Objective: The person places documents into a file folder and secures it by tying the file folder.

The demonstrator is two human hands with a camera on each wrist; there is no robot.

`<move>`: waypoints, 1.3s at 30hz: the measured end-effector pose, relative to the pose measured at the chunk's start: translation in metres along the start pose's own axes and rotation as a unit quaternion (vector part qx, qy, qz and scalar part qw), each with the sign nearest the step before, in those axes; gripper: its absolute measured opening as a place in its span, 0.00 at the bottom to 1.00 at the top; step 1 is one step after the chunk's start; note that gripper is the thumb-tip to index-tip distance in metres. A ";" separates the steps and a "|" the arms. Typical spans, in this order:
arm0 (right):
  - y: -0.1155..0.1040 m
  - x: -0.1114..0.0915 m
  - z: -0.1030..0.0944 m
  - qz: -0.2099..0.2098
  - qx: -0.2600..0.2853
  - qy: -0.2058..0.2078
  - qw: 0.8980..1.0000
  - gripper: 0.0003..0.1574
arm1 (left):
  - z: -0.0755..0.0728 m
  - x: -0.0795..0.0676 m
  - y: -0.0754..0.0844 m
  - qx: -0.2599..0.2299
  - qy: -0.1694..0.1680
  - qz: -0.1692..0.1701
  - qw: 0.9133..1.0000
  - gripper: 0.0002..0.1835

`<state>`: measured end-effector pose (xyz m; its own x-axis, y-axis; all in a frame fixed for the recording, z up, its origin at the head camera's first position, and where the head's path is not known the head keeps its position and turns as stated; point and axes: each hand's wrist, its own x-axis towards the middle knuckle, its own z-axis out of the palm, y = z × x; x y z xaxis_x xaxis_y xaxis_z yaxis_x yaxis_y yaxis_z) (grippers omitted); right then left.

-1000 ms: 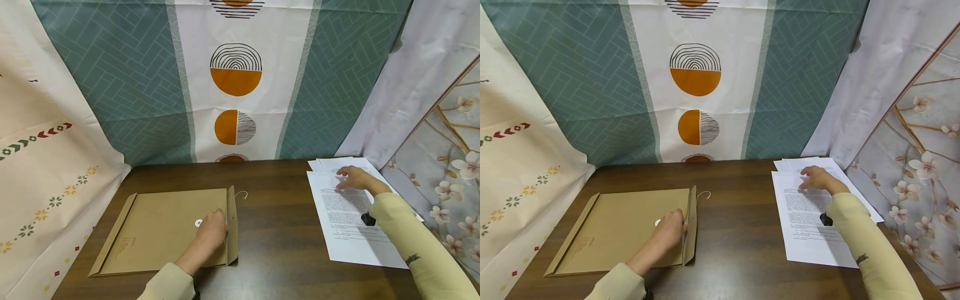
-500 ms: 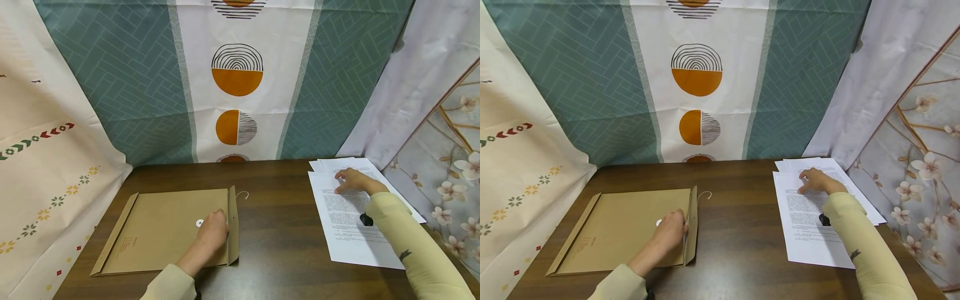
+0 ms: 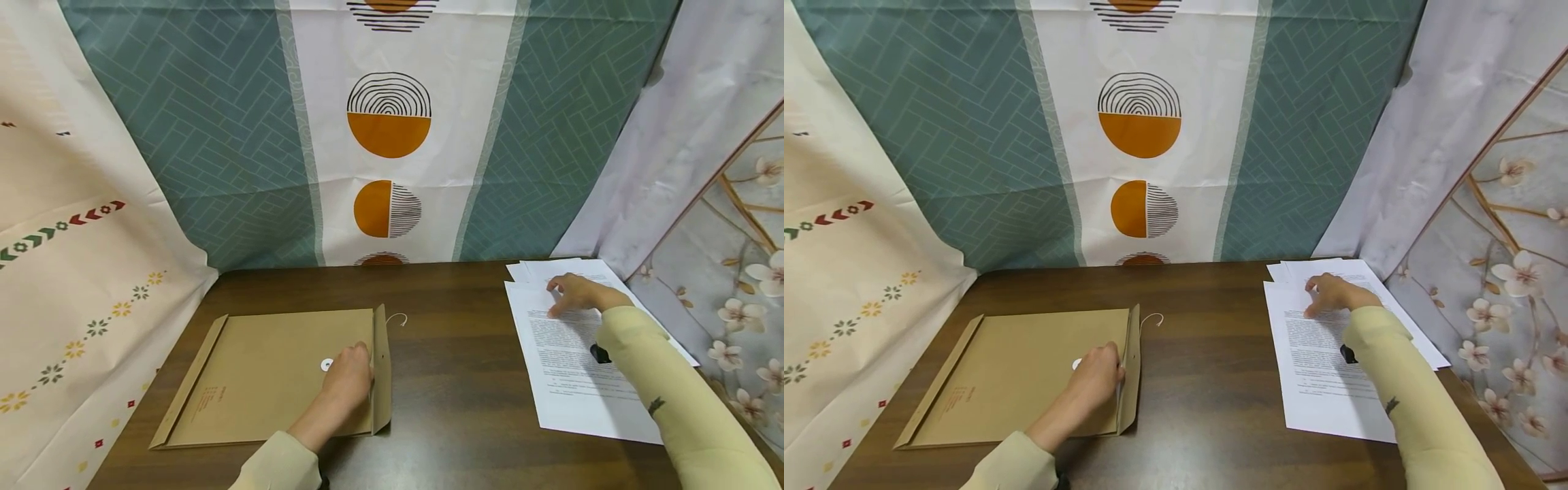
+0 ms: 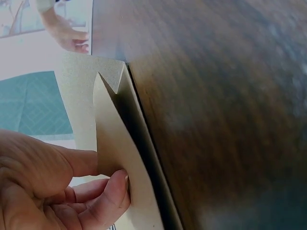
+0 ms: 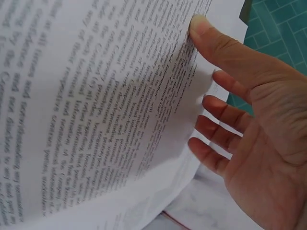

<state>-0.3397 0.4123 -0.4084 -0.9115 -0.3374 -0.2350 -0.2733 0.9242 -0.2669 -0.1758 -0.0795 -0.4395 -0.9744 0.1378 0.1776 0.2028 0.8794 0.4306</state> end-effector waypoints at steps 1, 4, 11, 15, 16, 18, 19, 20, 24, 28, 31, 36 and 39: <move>-0.001 0.001 -0.001 0.006 -0.007 -0.004 1.000 0.46 | -0.001 0.000 -0.001 -0.002 -0.001 -0.001 1.000 0.11; -0.003 0.002 -0.002 0.032 -0.038 -0.007 0.999 0.49 | 0.000 0.000 -0.001 -0.004 -0.002 0.000 1.000 0.11; -0.009 -0.002 -0.003 0.080 -0.081 0.017 0.993 0.55 | 0.000 -0.001 0.000 0.004 0.007 0.010 1.000 0.11; -0.010 -0.004 -0.003 0.096 -0.087 0.020 0.991 0.58 | -0.001 -0.001 0.001 0.002 0.004 0.008 1.000 0.11; -0.010 -0.005 -0.002 0.099 -0.088 0.020 0.991 0.59 | -0.001 -0.002 0.001 0.001 0.002 0.007 1.000 0.11; -0.009 -0.006 -0.002 0.104 -0.088 0.019 0.990 0.60 | -0.001 -0.002 0.001 0.000 0.003 0.007 1.000 0.11; -0.009 -0.006 -0.002 0.107 -0.087 0.018 0.990 0.60 | -0.001 -0.002 0.001 0.000 0.004 0.008 1.000 0.11; -0.009 -0.006 -0.001 0.109 -0.087 0.018 0.990 0.60 | -0.001 -0.002 0.001 0.000 0.005 0.009 1.000 0.11; -0.012 -0.007 -0.001 0.114 -0.084 0.021 0.990 0.58 | 0.000 -0.001 0.000 0.003 0.012 0.015 1.000 0.10; -0.017 -0.008 0.001 0.106 -0.089 0.039 0.990 0.53 | 0.000 -0.001 -0.001 0.001 0.010 0.009 1.000 0.10; -0.019 -0.009 0.004 0.094 -0.091 0.058 0.990 0.49 | 0.000 0.000 -0.001 0.001 0.008 0.005 1.000 0.10; -0.022 -0.013 0.012 0.074 -0.101 0.090 0.988 0.45 | 0.001 -0.001 -0.001 -0.002 0.003 0.004 1.000 0.10; -0.023 -0.017 0.012 0.059 -0.113 0.099 0.987 0.43 | 0.002 -0.001 0.000 -0.005 0.000 0.000 1.000 0.10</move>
<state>-0.3148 0.3948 -0.4096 -0.9770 -0.2047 -0.0590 -0.2033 0.9787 -0.0286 -0.1752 -0.0791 -0.4417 -0.9743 0.1383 0.1780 0.2044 0.8748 0.4392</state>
